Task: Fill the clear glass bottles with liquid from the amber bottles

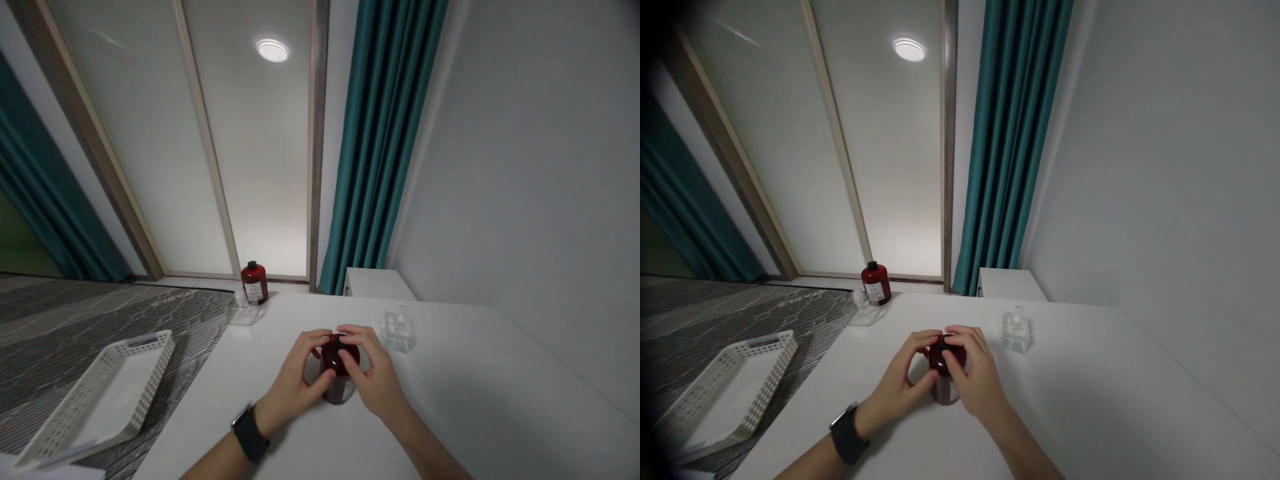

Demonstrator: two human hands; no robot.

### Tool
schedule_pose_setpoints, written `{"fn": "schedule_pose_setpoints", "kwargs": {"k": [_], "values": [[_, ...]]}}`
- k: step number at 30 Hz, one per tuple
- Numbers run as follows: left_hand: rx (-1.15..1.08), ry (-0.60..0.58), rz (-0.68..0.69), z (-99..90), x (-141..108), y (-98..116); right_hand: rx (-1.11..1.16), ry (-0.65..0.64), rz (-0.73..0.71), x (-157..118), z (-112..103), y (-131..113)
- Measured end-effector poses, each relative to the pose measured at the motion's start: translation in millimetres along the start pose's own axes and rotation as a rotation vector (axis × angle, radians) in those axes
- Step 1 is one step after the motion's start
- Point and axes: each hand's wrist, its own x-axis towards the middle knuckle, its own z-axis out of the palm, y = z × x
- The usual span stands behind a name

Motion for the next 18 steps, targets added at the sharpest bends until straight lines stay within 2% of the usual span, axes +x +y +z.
{"fn": "schedule_pose_setpoints", "kwargs": {"k": [8, 13, 18], "values": [[0.033, 0.024, 0.014, 3.0, -1.7, -2.0, 0.022, -0.017, -0.031, -7.5, 0.2, 2.9], [0.043, 0.023, 0.022, 4.3, -2.2, -5.7, 0.0, -0.03, 0.046, -9.3, 0.9, 0.7], [0.062, -0.026, 0.069, -0.3, -1.6, -5.0, 0.063, -0.038, 0.021, -10.4, 3.1, 3.4]]}}
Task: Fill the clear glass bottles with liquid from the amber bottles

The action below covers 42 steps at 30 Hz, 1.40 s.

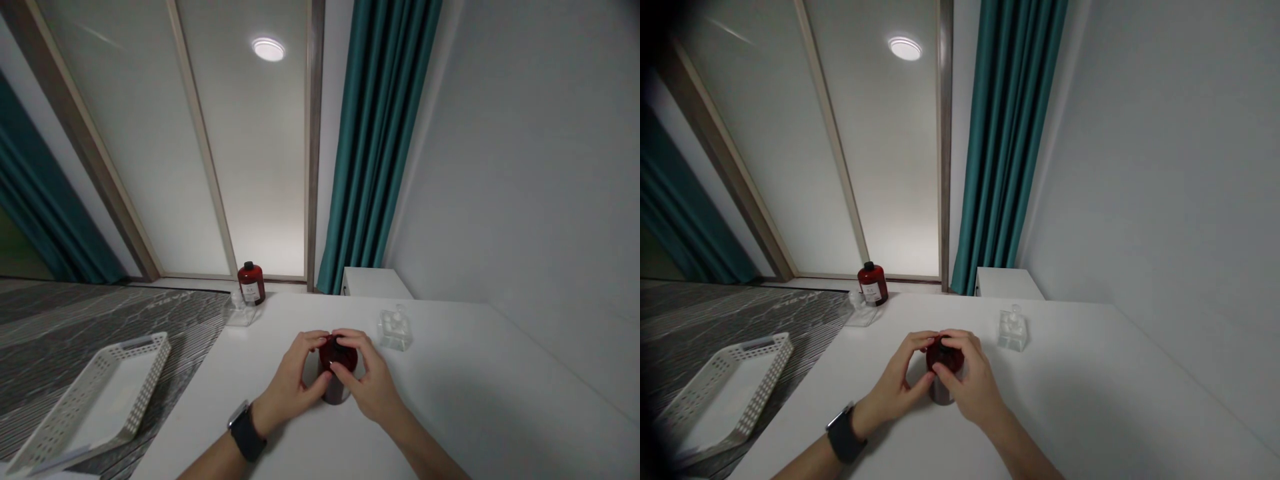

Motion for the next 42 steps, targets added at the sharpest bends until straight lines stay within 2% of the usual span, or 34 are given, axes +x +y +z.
{"fn": "schedule_pose_setpoints", "kwargs": {"k": [4, 10, 15, 21, 27, 32, 38, 42], "values": [[0.032, 0.004, 0.016, -1.9, 1, 1, -0.027, 0.048, 0.026, 0, -1, 0], [0.075, 0.042, 0.006, 4.2, 0, 0, -0.002, -0.051, 0.031, 3, -5, -3], [0.091, 0.066, 0.009, 6.9, -2, 0, 0.013, -0.024, 0.05, 2, -4, -2], [0.063, 0.048, -0.005, 4.9, -1, 0, 0.03, -0.078, 0.104, 1, -5, 1], [-0.033, -0.009, -0.056, 1.9, 0, 2, 0.01, -0.041, 0.125, -2, -1, 2], [-0.079, 0.005, -0.033, 3.8, -1, 1, 0.097, -0.038, 0.158, 4, -5, 2], [-0.084, 0.024, -0.06, 8.4, -1, 4, 0.132, -0.117, 0.166, 9, -8, 2], [-0.087, 0.02, -0.054, 10.0, -2, 7, 0.149, -0.071, 0.143, 8, -4, 3]]}}
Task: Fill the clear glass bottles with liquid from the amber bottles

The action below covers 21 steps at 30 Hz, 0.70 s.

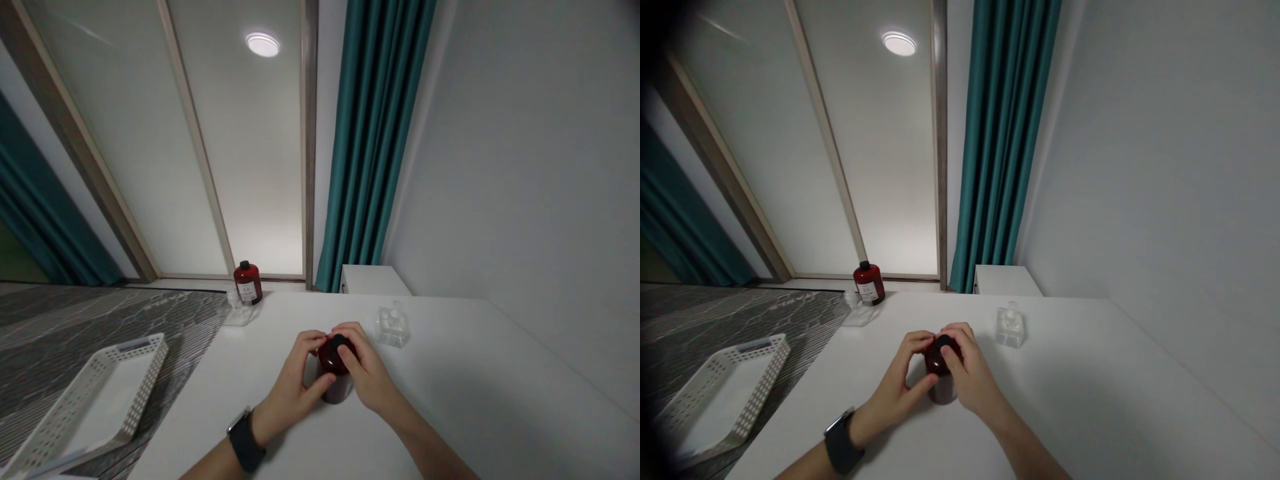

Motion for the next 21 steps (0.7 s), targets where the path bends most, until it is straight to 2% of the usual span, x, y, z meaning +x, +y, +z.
{"fn": "schedule_pose_setpoints", "kwargs": {"k": [5, 11, 16, 21], "values": [[-0.005, 0.01, -0.057, 3.0, -0.3, 4.7, 0.001, 0.04, -0.028, 0.2, 2.2, -0.9], [0.008, 0.018, -0.047, 5.5, -1.2, 2.5, -0.011, -0.028, -0.007, 0.4, -1.2, -5.7], [-0.04, 0.028, -0.075, 6.4, -1.8, 2.3, 0.004, 0.036, -0.022, 0.2, 2.5, -5.2], [-0.061, 0.039, -0.107, 7.0, 2.0, 4.1, 0.026, 0.039, -0.021, -0.7, 3.4, -2.2]]}}
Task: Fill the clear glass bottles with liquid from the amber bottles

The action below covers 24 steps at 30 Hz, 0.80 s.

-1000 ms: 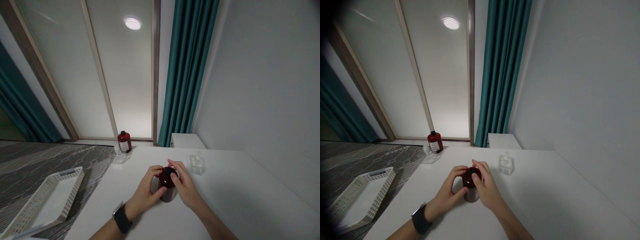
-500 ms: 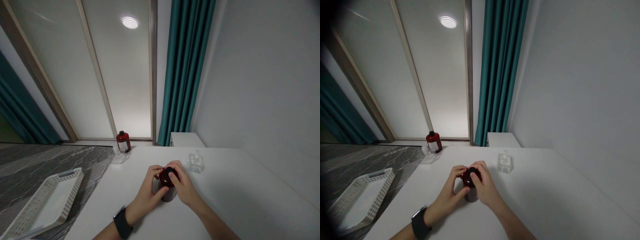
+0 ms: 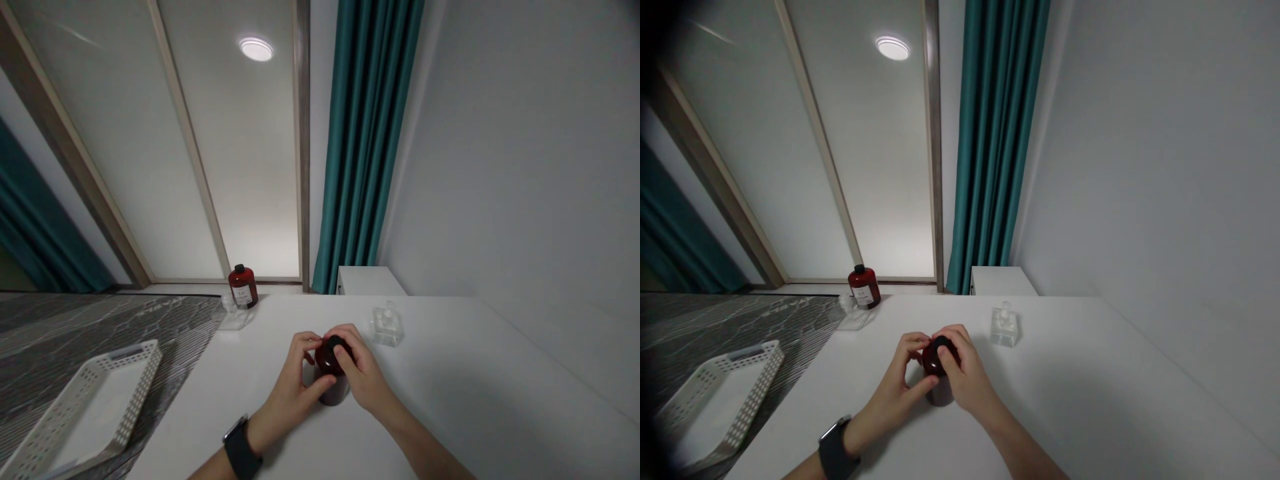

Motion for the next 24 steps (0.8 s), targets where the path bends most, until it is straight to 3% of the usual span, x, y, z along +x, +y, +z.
{"fn": "schedule_pose_setpoints", "kwargs": {"k": [3, 9, 13, 19, 24], "values": [[0.019, 0.008, 0.015, -3.0, 2, 0, 0.045, -0.042, 0.057, -2, -8, 6], [0.043, -0.048, 0.055, -15.6, 2, -1, 0.155, -0.304, 0.208, -5, -35, 23], [0.059, -0.043, 0.068, -16.6, 1, -4, 0.157, -0.416, 0.317, -6, -38, 26], [0.021, -0.028, -0.037, -18.1, 1, -10, 0.148, -0.226, 0.351, -10, -19, 33], [-0.094, -0.15, -0.21, -19.3, 4, -16, 0.199, -0.072, 0.357, -11, -4, 34]]}}
